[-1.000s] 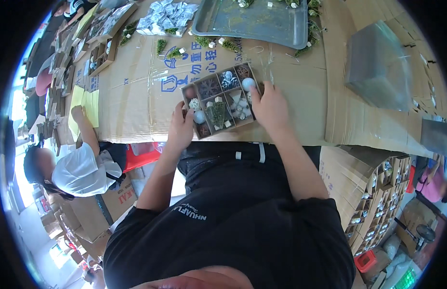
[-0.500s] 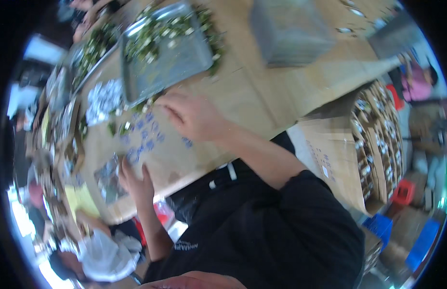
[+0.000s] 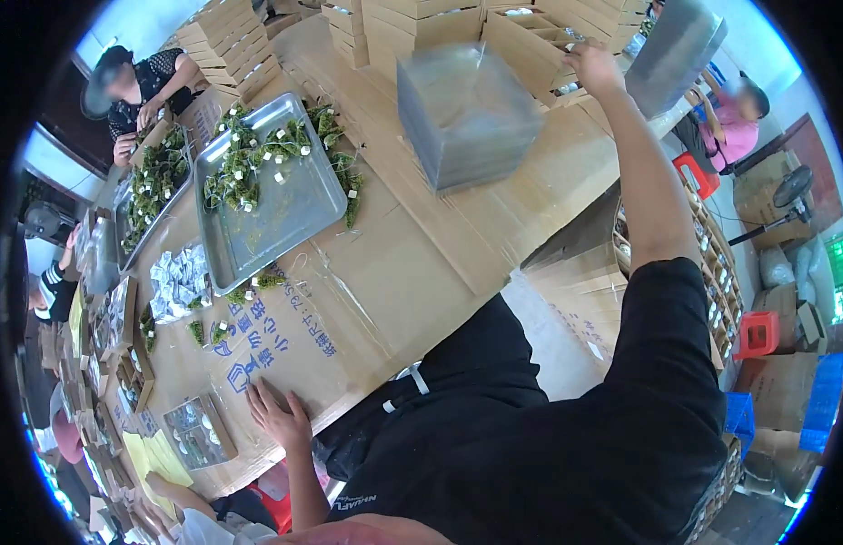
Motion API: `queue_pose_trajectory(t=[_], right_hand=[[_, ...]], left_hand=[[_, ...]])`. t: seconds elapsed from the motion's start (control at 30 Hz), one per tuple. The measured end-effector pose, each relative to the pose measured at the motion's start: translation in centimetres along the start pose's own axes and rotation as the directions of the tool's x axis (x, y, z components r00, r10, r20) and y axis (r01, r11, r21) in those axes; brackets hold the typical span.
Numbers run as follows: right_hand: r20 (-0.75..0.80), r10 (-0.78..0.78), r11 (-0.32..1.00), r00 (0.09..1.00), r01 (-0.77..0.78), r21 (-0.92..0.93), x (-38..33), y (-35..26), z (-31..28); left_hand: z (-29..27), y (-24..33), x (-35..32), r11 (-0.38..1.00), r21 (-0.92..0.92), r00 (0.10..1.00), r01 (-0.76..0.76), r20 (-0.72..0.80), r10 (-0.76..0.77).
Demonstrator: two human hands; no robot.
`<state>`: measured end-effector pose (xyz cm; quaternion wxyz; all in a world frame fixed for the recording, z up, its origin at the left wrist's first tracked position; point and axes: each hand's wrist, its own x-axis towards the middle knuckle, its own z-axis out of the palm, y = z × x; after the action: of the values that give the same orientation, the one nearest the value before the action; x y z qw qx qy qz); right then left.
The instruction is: Arrange small decorative plants and ornaments into a compartmentalized display box.
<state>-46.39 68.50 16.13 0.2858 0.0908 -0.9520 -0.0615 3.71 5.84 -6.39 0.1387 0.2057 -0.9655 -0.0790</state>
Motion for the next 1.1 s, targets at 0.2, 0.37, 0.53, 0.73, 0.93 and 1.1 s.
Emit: queue_pose_trajectory(t=[0.2, 0.37, 0.53, 0.73, 0.93, 1.1], right_hand=[[0.052, -0.251, 0.943, 0.967, 0.232, 0.237, -0.1, -0.9, -1.8], [-0.021, -0.326, 0.915, 0.945, 0.322, 0.242, -1.7, -1.6, -5.8], [-0.085, -0.399, 0.845, 0.913, 0.403, 0.351, -5.2, -6.1, -11.6], [-0.281, -0.653, 0.629, 0.703, 0.71, 0.317, -11.5, -17.2, -17.5], [-0.381, -0.841, 0.077, 0.383, 0.783, 0.618, -19.1, -30.1, -15.1], [-0.378, -0.898, -0.081, 0.226, 0.759, 0.646, -26.2, -36.7, -7.1]], left_hand=[[0.0, -0.2, 0.2, 1.0, -0.015, 1.0, 0.01, 0.0, -0.01], [-0.2, -0.3, 0.2, 0.999, -0.036, 1.0, 0.003, 0.007, -0.002], [-0.7, -2.3, 0.1, 0.969, -0.242, 0.993, -0.05, 0.094, 0.075], [-6.5, 0.1, 2.1, 0.909, -0.404, 0.995, -0.098, -0.073, 0.074], [-6.8, -0.4, 4.6, 0.848, -0.497, 0.982, -0.183, -0.132, 0.135], [-0.9, -6.1, 4.1, 0.967, -0.207, 0.986, -0.149, -0.104, 0.13]])
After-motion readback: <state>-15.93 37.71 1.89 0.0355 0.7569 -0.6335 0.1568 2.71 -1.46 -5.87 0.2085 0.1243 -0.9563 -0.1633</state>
